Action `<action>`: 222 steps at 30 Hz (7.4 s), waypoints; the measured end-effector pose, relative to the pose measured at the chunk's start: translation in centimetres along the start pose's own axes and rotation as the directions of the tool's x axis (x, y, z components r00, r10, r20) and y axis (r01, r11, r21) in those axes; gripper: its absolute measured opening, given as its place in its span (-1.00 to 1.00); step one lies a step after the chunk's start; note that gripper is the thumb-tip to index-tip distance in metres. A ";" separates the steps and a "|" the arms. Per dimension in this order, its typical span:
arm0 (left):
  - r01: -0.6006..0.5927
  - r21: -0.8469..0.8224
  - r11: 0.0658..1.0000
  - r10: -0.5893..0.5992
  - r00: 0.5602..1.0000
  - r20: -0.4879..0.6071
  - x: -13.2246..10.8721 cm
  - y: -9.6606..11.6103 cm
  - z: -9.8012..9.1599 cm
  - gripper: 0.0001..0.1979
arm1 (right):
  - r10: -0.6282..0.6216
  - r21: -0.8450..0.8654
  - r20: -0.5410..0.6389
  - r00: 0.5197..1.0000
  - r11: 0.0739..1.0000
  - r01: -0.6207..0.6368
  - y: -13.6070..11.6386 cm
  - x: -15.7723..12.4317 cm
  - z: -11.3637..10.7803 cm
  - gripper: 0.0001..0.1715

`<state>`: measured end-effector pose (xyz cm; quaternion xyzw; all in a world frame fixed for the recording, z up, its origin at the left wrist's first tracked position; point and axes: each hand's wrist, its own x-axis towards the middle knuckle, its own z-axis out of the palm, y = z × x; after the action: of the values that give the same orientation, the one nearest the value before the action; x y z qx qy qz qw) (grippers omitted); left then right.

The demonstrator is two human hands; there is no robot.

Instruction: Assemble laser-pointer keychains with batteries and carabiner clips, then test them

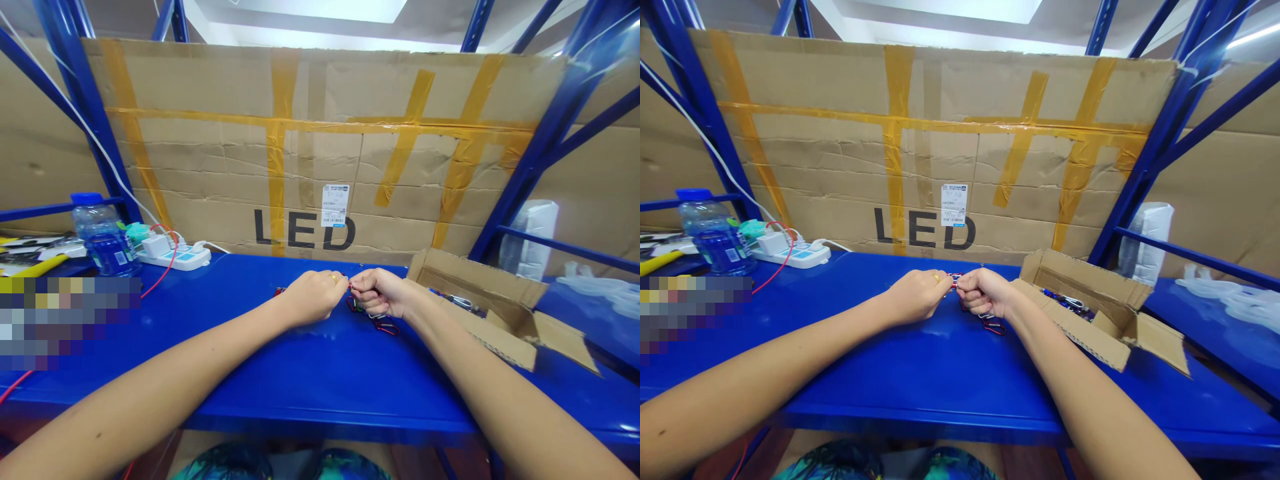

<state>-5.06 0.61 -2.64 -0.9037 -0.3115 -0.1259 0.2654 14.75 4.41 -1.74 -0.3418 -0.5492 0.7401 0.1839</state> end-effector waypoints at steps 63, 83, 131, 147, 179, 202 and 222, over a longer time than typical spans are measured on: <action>0.366 -0.825 0.431 -0.612 0.790 0.031 0.8 -1.5 1.1 -0.87 | -0.492 -0.950 -0.301 0.817 0.083 -0.300 1.5 0.7 4.3 -0.90; 0.239 -0.862 0.448 -0.427 0.904 0.028 0.7 -0.9 1.6 -0.90 | -0.254 -0.071 -0.295 0.921 0.967 0.244 -0.2 0.1 1.5 -0.90; 0.321 -0.789 0.525 -0.536 0.844 -0.014 0.8 -0.4 1.0 -0.93 | -0.837 -0.988 -0.076 0.542 0.138 0.074 0.5 0.3 1.9 -0.82; 0.397 -0.832 0.386 -0.631 0.772 0.076 0.9 -1.6 1.6 -0.85 | -0.790 -0.890 -0.273 0.549 0.425 0.169 0.5 0.7 1.2 -0.82; -0.173 -0.868 -0.466 -0.608 0.775 0.172 1.2 -2.9 0.7 -0.67 | -0.402 -0.399 -0.299 0.865 0.877 0.270 0.8 0.8 1.3 -0.84; -0.069 -0.811 -0.580 -0.560 0.758 0.336 0.7 -3.7 1.6 -0.54 | -0.422 -0.410 -0.362 0.831 0.873 0.265 0.2 0.4 1.3 -0.84; -0.046 -0.803 -0.594 -0.518 0.785 0.339 0.7 -3.5 1.2 -0.52 | -0.463 -0.462 -0.345 0.816 0.841 0.282 -0.2 0.0 1.2 -0.83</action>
<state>-6.65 3.95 -2.01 -0.4943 -0.2348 -0.5419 -0.6379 13.91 3.67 -1.40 -0.4138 -0.6856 0.4659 0.3764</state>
